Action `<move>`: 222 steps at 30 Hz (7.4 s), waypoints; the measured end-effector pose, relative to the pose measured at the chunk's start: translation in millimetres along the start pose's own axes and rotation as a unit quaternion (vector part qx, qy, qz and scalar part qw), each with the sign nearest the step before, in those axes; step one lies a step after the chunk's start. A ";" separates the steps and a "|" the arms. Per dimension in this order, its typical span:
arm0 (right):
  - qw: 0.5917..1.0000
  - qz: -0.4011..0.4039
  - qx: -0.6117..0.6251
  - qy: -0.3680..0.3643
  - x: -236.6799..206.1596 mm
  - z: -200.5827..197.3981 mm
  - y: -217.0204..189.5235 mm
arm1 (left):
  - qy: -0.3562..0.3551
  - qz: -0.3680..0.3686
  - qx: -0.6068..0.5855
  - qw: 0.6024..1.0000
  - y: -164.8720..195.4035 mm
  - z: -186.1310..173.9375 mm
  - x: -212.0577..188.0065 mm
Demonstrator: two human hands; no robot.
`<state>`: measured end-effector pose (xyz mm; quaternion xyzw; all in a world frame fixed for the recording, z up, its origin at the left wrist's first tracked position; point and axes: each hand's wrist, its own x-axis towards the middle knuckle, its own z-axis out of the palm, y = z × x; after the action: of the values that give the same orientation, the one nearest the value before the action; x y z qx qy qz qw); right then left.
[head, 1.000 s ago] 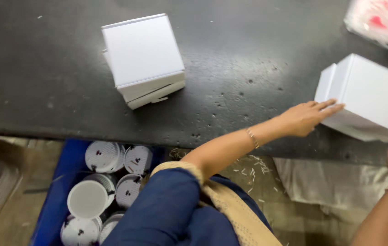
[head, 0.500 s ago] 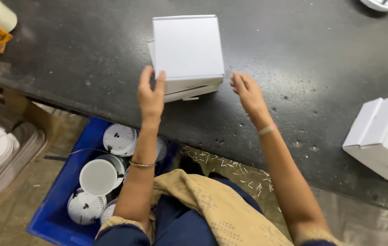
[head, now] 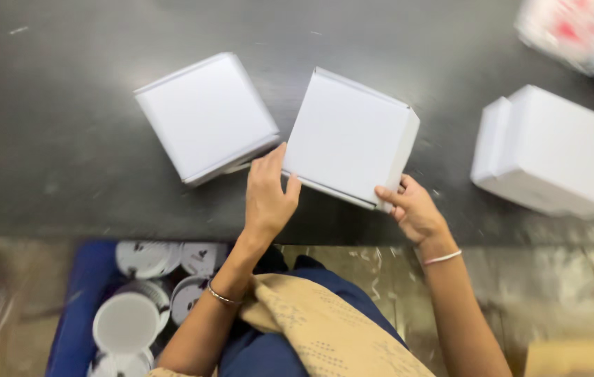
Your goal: The person packs round LED panel lights for shipment. They place a light into a white cardboard box, fold the box flaps closed, and stack the finished boxes. They then take round lights, wrap each one in a clear plastic bag, and set the wrapped lights in a pile on the workbench.
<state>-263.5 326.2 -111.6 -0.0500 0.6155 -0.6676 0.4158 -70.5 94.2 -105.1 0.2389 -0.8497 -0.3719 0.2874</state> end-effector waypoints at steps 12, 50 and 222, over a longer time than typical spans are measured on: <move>0.983 -0.168 0.080 -0.011 -129.2 34.9 0.5 | -0.153 0.243 0.066 0.956 74.1 19.0 -12.9; 0.749 -0.291 -0.595 0.038 -67.1 39.7 -40.3 | -0.066 0.110 -0.279 0.952 53.1 28.2 66.6; 0.860 -0.304 -0.396 -0.106 68.9 153.9 -0.1 | 0.205 -0.256 -0.143 0.934 -101.7 -92.4 -10.2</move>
<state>-219.2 163.7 -105.6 -0.4657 0.7341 -0.4518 0.2002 17.9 -7.1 -134.9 0.4758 -0.6200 -0.4932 0.3819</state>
